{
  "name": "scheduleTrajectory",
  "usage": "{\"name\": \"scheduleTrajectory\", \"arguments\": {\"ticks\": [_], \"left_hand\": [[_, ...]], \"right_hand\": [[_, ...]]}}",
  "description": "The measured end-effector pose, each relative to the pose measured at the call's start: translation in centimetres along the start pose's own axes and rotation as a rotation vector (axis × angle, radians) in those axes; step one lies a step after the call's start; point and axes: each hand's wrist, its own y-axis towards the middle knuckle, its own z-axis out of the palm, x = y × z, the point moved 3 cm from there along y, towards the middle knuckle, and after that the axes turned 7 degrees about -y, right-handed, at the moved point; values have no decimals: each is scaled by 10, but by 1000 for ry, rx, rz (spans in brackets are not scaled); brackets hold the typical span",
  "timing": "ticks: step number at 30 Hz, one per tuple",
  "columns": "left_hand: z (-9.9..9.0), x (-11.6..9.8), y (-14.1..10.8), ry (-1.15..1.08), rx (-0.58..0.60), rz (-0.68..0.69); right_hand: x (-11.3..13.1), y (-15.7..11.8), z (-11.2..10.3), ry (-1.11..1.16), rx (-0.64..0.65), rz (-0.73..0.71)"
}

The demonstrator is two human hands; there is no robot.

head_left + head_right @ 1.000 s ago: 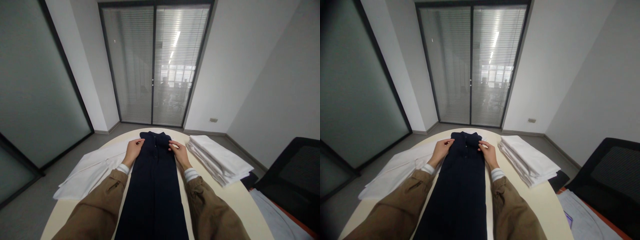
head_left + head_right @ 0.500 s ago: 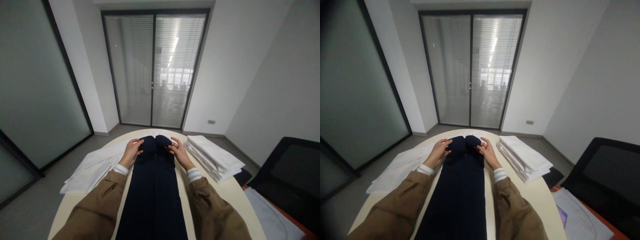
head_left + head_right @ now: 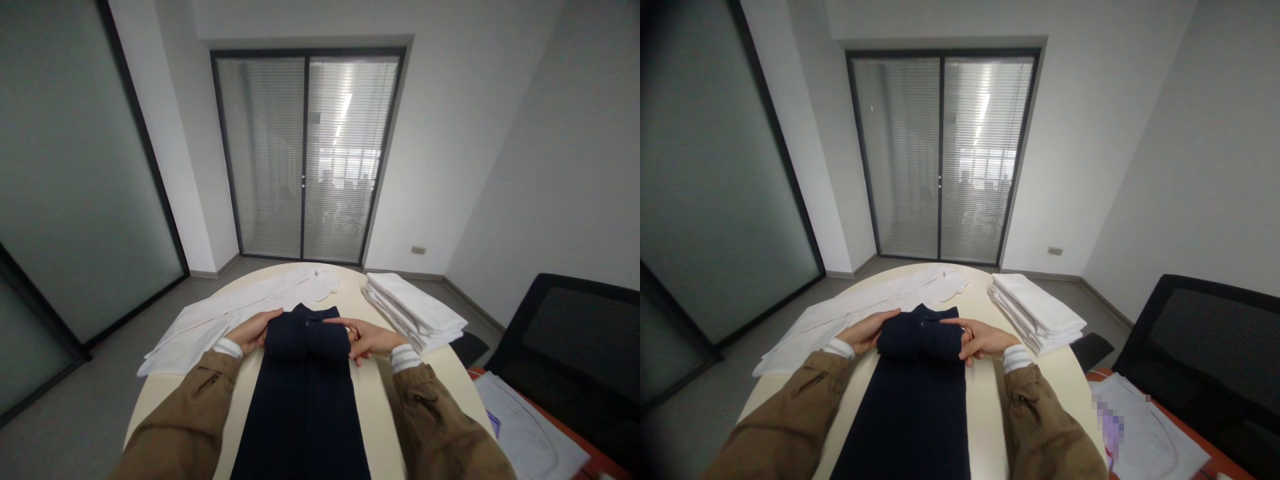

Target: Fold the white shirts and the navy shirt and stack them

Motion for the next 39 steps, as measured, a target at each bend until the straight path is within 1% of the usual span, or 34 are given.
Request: {"name": "scheduleTrajectory", "arguments": {"ticks": [2,3,4,5,7,9,10,12,14,16,18,22,25,27,30,33,35,37,39], "left_hand": [[-3,10,-5,9,52,-67],[-3,14,-6,14,78,-105],[-4,17,-7,30,94,-136],[-6,20,-7,70,86,-154],[-11,21,-3,264,-15,-114],[-17,19,1,506,-161,-26],[-20,18,2,600,-215,8],[-26,19,5,692,-269,31],[-30,22,7,720,-279,24],[-32,26,9,749,-263,26],[-31,31,11,767,-237,33],[-26,35,17,744,-214,66],[-19,33,21,683,-184,131],[-15,30,23,639,-162,173],[-7,27,28,521,-167,249],[3,23,35,339,-202,367],[10,21,40,270,-210,440],[15,21,46,243,-205,480],[19,23,52,227,-197,490]], "right_hand": [[-7,-2,6,-34,114,86],[-10,-3,8,-42,145,114],[-13,-4,8,-40,151,129],[-15,-5,7,-30,127,131],[-20,-5,0,0,-8,118],[-26,-4,-9,11,-213,114],[-30,-2,-14,0,-319,121],[-38,0,-22,-54,-487,156],[-45,4,-26,-120,-552,210],[-50,8,-29,-171,-543,251],[-54,11,-30,-198,-528,255],[-56,15,-31,-201,-515,227],[-59,16,-33,-182,-499,202],[-59,16,-36,-153,-527,168],[-57,16,-44,-109,-656,73],[-50,16,-51,-119,-852,-66],[-48,17,-56,-104,-968,-163],[-49,20,-61,-76,-1046,-253],[-53,25,-66,-63,-1077,-317]]}}
